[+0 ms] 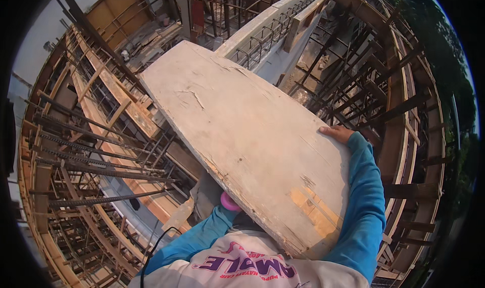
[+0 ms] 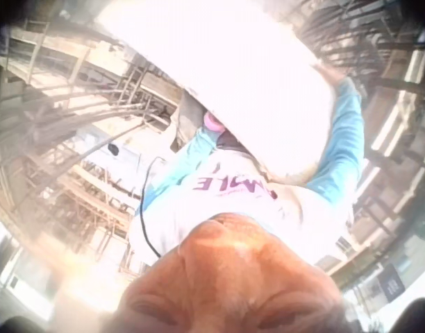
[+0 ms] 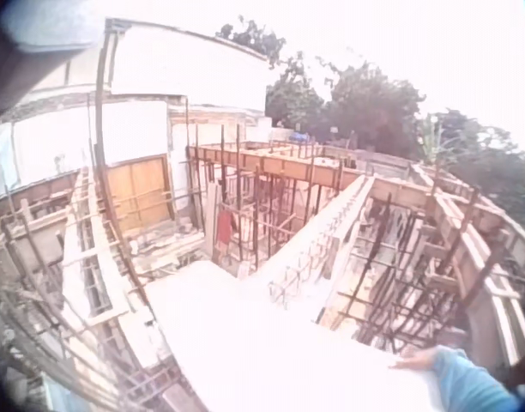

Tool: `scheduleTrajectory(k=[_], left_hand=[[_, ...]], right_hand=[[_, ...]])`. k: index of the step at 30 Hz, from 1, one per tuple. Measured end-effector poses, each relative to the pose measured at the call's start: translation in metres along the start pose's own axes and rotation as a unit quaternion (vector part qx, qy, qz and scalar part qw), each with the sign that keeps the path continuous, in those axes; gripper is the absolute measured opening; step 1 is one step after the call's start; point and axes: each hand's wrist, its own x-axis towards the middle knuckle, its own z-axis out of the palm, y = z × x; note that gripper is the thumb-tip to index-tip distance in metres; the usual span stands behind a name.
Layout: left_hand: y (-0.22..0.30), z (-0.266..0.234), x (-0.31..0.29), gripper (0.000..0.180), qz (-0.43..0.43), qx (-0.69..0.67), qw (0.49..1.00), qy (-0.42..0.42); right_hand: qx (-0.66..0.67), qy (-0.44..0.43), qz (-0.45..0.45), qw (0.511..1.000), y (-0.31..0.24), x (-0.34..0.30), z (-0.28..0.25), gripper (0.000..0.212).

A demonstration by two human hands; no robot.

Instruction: The person measures a wooden board using a tape measure and marks a line on it with a pencil, using a saw as a straight edge.

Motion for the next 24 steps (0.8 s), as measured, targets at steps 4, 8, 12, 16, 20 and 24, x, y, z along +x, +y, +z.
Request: scheduleTrajectory(k=[4,8,12,16,20,24], left_hand=[[0.020,0.004,0.003,0.058,0.011,0.064,0.997,0.048],[0.022,0.004,0.020,0.050,-0.010,0.279,0.960,-0.035],[0.021,0.016,0.038,0.042,0.152,0.626,0.759,-0.092],[-0.027,0.009,0.025,0.032,-0.077,0.205,0.975,-0.036],[-0.022,-0.001,0.025,0.029,-0.240,-0.202,0.946,0.076],[0.032,0.019,0.025,0.021,-0.329,-0.314,0.877,0.157]], right_hand=[[0.059,-0.056,-0.007,0.997,-0.007,0.008,-0.007,0.085],[0.058,-0.024,-0.021,0.998,0.027,0.037,-0.011,0.083],[0.108,0.083,-0.047,0.990,0.066,0.061,-0.001,0.071],[0.029,0.131,-0.076,0.988,0.087,0.064,0.023,0.067],[-0.020,0.198,-0.022,0.980,0.061,-0.005,0.063,0.072],[-0.011,0.388,0.171,0.906,0.096,-0.080,0.123,0.074]])
